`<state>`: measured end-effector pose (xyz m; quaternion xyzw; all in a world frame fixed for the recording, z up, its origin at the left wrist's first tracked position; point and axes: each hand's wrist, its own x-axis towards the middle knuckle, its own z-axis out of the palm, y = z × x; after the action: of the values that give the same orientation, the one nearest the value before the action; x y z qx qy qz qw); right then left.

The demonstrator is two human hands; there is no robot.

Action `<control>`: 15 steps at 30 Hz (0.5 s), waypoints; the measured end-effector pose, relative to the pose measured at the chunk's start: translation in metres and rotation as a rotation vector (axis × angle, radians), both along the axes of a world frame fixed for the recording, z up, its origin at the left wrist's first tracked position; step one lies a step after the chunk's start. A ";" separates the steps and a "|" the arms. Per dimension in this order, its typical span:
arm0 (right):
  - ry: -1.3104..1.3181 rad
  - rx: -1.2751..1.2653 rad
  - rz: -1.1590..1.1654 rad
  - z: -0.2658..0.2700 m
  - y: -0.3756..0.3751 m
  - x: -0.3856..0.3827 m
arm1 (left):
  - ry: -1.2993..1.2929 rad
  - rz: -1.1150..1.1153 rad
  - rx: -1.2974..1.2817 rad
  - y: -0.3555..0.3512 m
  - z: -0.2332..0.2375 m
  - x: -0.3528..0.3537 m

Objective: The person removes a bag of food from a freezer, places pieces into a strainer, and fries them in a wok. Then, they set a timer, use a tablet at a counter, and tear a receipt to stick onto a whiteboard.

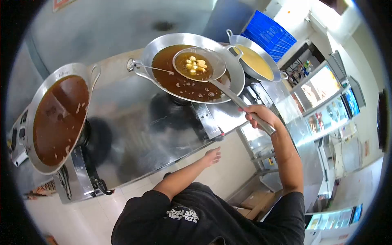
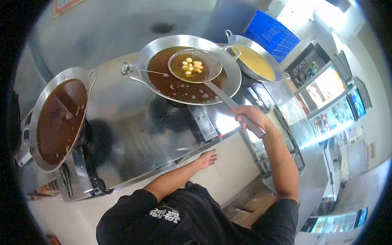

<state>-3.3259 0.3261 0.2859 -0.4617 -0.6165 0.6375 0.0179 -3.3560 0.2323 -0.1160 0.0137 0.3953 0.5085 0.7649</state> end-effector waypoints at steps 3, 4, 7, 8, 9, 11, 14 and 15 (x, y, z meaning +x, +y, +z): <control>-0.052 0.101 0.113 -0.015 0.020 0.000 | 0.010 0.079 0.062 0.006 -0.002 0.010; -0.052 0.098 0.094 -0.018 0.027 0.000 | 0.020 0.112 0.083 0.008 -0.004 0.008; -0.120 0.142 0.146 -0.024 0.044 0.001 | 0.011 0.194 0.102 0.019 -0.007 0.011; -0.131 0.158 0.173 -0.029 0.053 0.003 | 0.020 0.222 0.108 0.021 -0.006 0.012; -0.135 0.177 0.199 -0.032 0.062 0.003 | 0.036 0.249 0.115 0.025 -0.004 0.010; -0.123 0.153 0.231 -0.034 0.071 0.008 | 0.046 0.275 0.113 0.028 -0.005 0.009; -0.096 0.118 0.241 -0.040 0.094 0.014 | 0.047 0.289 0.111 0.037 -0.012 0.009; -0.072 0.090 0.238 -0.045 0.099 0.020 | 0.053 0.295 0.110 0.040 -0.018 0.010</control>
<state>-3.3059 0.4251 0.2411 -0.4066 -0.6953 0.5898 -0.0591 -3.3460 0.2724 -0.1338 0.0106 0.3844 0.6357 0.6693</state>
